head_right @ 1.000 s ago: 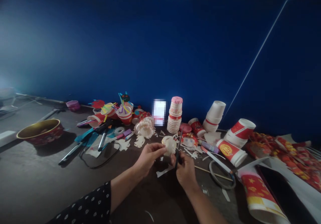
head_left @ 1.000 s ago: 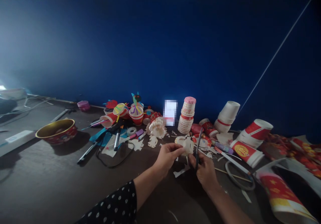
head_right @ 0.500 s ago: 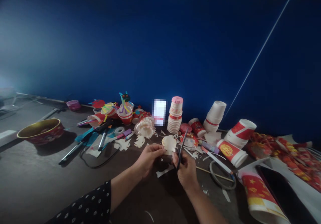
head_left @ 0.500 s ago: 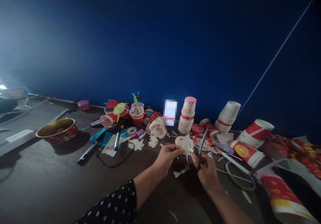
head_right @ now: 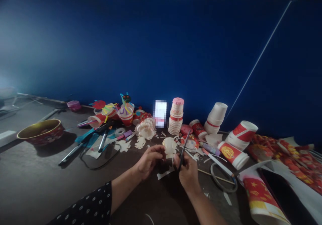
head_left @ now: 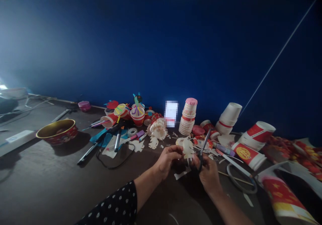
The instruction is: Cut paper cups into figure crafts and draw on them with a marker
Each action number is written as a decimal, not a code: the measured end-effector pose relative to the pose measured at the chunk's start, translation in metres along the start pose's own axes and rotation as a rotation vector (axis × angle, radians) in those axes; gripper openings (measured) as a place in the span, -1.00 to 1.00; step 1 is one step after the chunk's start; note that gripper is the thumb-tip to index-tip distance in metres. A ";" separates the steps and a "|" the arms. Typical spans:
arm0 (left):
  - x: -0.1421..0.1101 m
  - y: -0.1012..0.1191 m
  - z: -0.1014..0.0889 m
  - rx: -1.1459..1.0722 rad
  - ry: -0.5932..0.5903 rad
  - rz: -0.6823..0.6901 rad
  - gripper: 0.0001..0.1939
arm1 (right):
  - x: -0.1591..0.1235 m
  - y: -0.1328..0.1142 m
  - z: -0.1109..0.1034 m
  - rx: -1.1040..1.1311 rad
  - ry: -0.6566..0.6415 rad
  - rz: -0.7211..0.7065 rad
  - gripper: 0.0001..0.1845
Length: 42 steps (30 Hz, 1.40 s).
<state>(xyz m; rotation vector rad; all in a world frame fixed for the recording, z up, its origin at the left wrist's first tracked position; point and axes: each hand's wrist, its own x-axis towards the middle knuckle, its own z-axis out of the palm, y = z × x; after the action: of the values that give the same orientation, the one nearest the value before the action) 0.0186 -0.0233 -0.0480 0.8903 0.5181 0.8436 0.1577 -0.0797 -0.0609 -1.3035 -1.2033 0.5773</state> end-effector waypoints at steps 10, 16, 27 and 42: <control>0.005 -0.004 0.002 0.201 0.128 0.023 -0.65 | 0.001 0.000 0.002 -0.093 -0.026 -0.075 -0.71; 0.003 -0.003 0.000 0.149 0.050 0.002 -0.67 | 0.002 0.000 0.003 -0.079 -0.030 -0.059 -0.71; 0.006 -0.004 -0.001 0.178 0.097 0.045 -0.70 | 0.002 0.006 0.003 -0.067 -0.024 -0.046 -0.74; 0.009 -0.008 -0.006 0.170 0.125 0.064 -0.73 | 0.003 0.009 0.003 -0.123 -0.031 -0.053 -0.66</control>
<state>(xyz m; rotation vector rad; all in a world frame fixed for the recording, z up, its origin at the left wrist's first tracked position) 0.0233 -0.0160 -0.0583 1.0176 0.6808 0.9273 0.1582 -0.0737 -0.0686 -1.3657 -1.3120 0.4930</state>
